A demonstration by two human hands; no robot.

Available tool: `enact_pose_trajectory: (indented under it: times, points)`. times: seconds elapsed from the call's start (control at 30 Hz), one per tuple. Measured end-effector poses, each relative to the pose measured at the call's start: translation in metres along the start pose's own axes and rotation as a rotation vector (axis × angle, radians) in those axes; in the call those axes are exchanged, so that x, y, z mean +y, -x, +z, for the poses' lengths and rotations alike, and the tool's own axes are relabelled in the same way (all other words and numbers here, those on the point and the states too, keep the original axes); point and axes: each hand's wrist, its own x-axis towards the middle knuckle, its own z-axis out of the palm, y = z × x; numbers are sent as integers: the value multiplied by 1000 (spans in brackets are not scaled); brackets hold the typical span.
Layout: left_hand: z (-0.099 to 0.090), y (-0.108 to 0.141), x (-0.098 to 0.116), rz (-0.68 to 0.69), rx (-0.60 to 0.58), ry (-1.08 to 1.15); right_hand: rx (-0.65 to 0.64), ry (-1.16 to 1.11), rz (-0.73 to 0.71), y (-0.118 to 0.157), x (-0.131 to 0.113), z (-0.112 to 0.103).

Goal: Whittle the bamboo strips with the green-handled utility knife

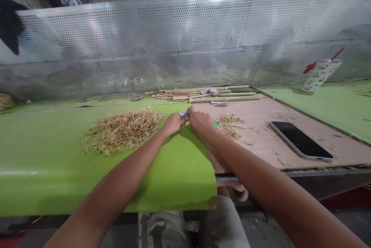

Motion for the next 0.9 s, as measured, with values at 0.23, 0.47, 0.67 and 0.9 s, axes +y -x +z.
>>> enact_pose_trajectory:
  times: [0.23, 0.47, 0.67, 0.9]
  points:
    - [8, 7, 8, -89, 103, 69, -53, -42, 59, -2, -5, -4]
    - [-1, 7, 16, -11, 43, 162, -12, -129, 15, -7, 5, -6]
    - [-10, 8, 21, -102, -90, 218, 9, -197, -141, -10, 11, 3]
    - [-13, 5, 6, -5, -168, 124, 10, -223, -149, -7, 14, 3]
